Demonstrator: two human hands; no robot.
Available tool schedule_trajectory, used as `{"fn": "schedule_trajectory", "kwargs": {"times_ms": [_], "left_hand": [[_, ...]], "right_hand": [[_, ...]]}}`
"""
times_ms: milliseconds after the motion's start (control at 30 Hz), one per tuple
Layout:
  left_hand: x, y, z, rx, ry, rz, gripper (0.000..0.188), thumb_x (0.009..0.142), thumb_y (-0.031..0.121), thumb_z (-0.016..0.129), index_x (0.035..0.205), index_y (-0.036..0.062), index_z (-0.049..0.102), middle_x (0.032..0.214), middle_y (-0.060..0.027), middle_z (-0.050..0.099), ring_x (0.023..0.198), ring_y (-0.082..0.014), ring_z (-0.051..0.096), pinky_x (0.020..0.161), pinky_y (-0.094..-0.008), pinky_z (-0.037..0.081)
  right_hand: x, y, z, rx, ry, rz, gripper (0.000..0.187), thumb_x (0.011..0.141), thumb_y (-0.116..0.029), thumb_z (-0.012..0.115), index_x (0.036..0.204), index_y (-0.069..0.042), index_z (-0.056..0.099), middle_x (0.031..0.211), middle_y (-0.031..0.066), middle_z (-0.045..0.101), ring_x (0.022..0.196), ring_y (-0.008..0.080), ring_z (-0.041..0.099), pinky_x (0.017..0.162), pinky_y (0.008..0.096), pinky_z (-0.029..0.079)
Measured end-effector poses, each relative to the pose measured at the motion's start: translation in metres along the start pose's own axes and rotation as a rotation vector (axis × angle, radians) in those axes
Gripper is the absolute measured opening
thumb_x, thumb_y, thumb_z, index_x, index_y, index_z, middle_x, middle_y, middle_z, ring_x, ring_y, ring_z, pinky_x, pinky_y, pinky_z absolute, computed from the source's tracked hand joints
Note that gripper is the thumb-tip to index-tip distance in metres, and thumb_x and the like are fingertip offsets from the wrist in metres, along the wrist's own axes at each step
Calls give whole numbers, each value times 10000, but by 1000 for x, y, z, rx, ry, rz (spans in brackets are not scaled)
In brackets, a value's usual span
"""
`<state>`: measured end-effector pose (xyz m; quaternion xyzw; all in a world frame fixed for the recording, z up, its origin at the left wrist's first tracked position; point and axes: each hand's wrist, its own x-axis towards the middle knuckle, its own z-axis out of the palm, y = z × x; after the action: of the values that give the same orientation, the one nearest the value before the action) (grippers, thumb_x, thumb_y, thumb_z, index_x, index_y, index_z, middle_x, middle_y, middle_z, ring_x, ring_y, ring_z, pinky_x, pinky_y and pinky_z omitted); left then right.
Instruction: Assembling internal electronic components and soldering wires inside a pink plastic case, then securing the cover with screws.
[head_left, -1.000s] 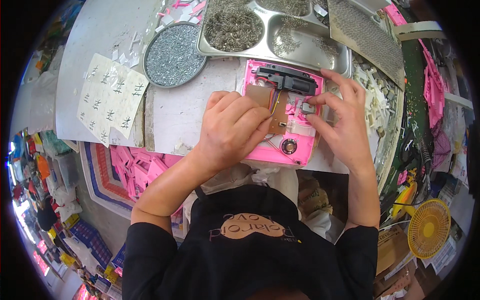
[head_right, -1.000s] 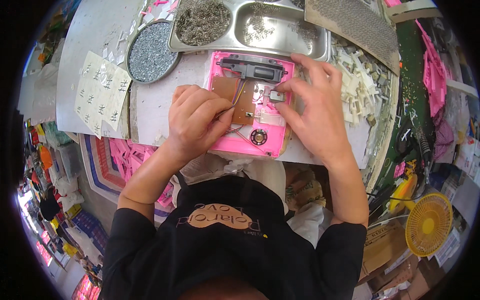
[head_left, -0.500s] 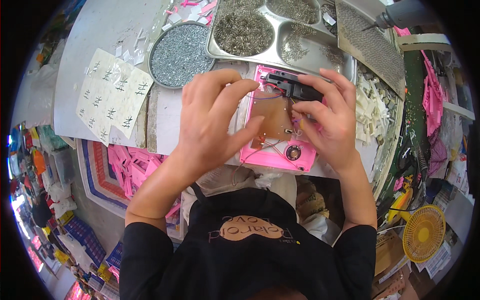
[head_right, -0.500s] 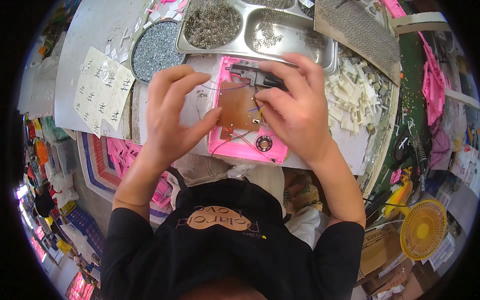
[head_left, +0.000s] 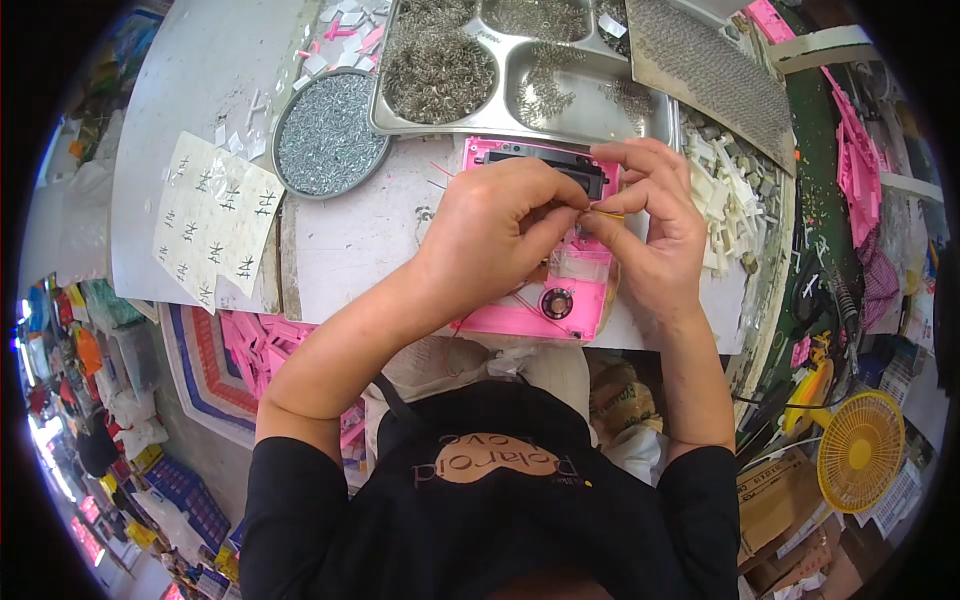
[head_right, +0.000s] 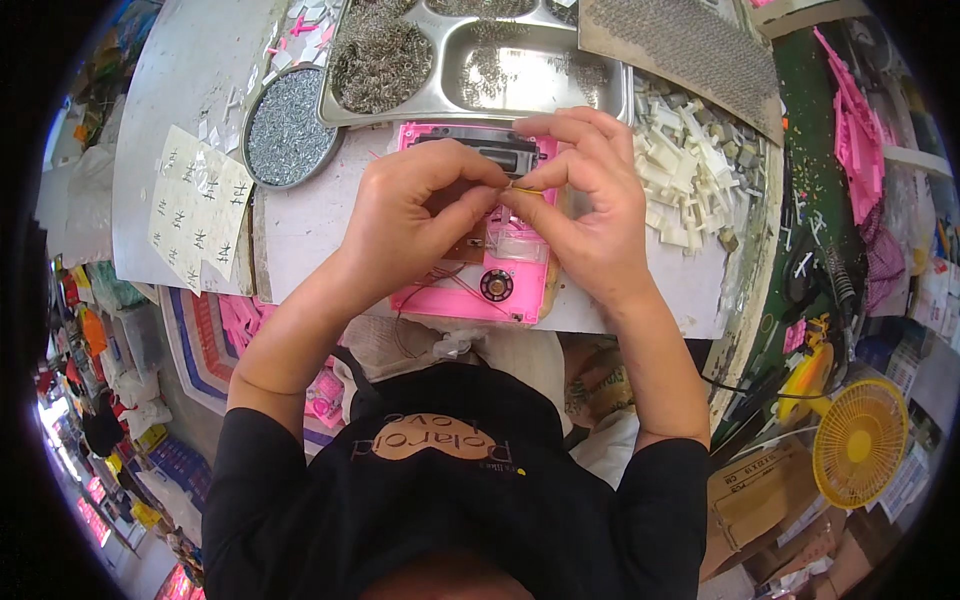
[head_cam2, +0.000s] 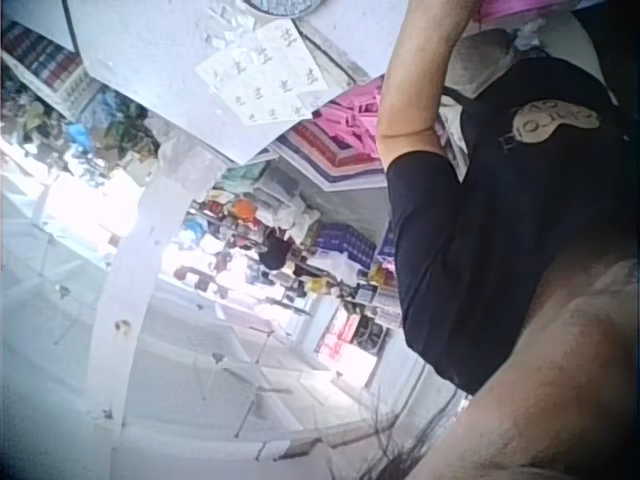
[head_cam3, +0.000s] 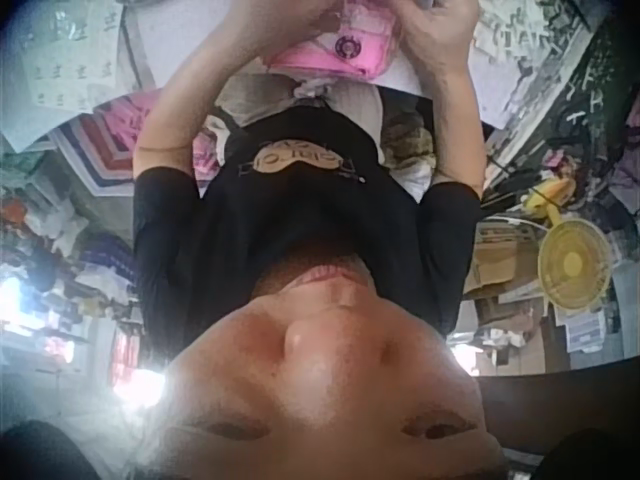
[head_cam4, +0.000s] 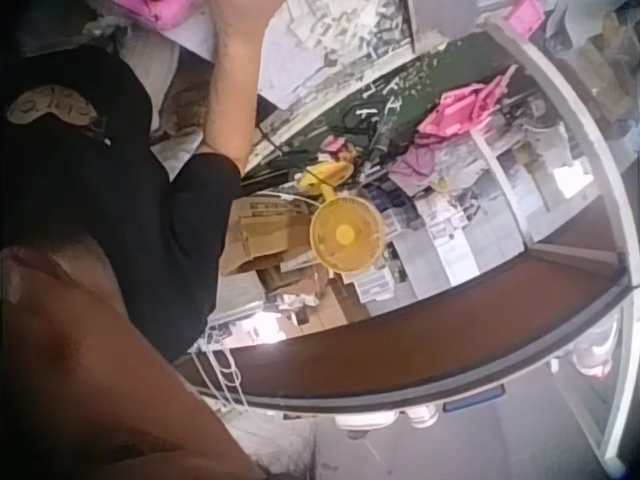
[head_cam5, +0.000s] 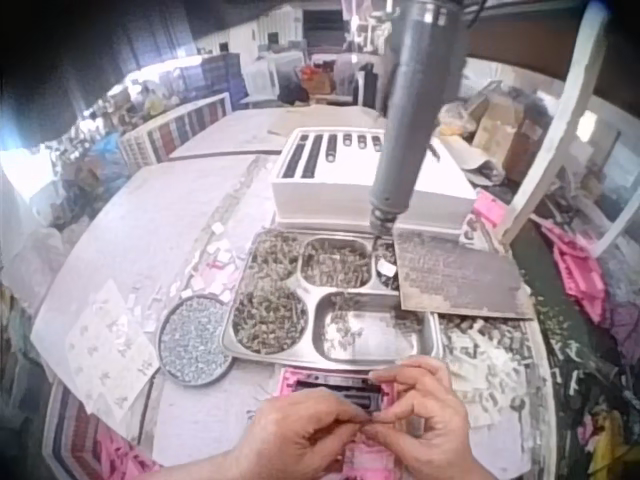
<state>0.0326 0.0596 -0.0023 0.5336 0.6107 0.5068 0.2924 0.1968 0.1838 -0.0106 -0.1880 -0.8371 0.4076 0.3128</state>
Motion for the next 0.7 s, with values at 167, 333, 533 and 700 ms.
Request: {"fn": "schedule_trajectory", "kwargs": {"times_ms": [167,333,533,700], "left_hand": [[1,3,0,93,10,58,72,924,-18,671,992,-22,696,793,-50,660,630,-99,659,561,-255,533],[2,3,2,71,-14,34,57,934,-11,662,989,-20,674,821,-48,646,633,-107,654,566,-257,517],[-1,9,-3,65,-58,-47,22,936,-11,658,950,-22,646,819,-59,627,630,-125,652,571,-256,506],[1,8,6,103,-27,90,78,868,9,710,926,-3,657,836,-96,610,668,-221,642,582,-318,504]], "right_hand": [[-4,0,2,-19,27,-3,165,707,-98,862,799,-93,725,1212,67,704,1227,303,511,1042,433,413],[-13,-8,0,-239,117,-152,183,692,-93,852,839,-107,745,1206,69,701,1223,322,510,1025,436,423],[-64,-38,-45,-452,150,-229,167,685,-63,805,829,-94,727,1165,95,708,1144,336,576,983,452,464],[-166,11,-199,73,1041,446,173,1013,-86,591,1117,50,610,1163,184,676,1001,231,639,887,362,528]]}}
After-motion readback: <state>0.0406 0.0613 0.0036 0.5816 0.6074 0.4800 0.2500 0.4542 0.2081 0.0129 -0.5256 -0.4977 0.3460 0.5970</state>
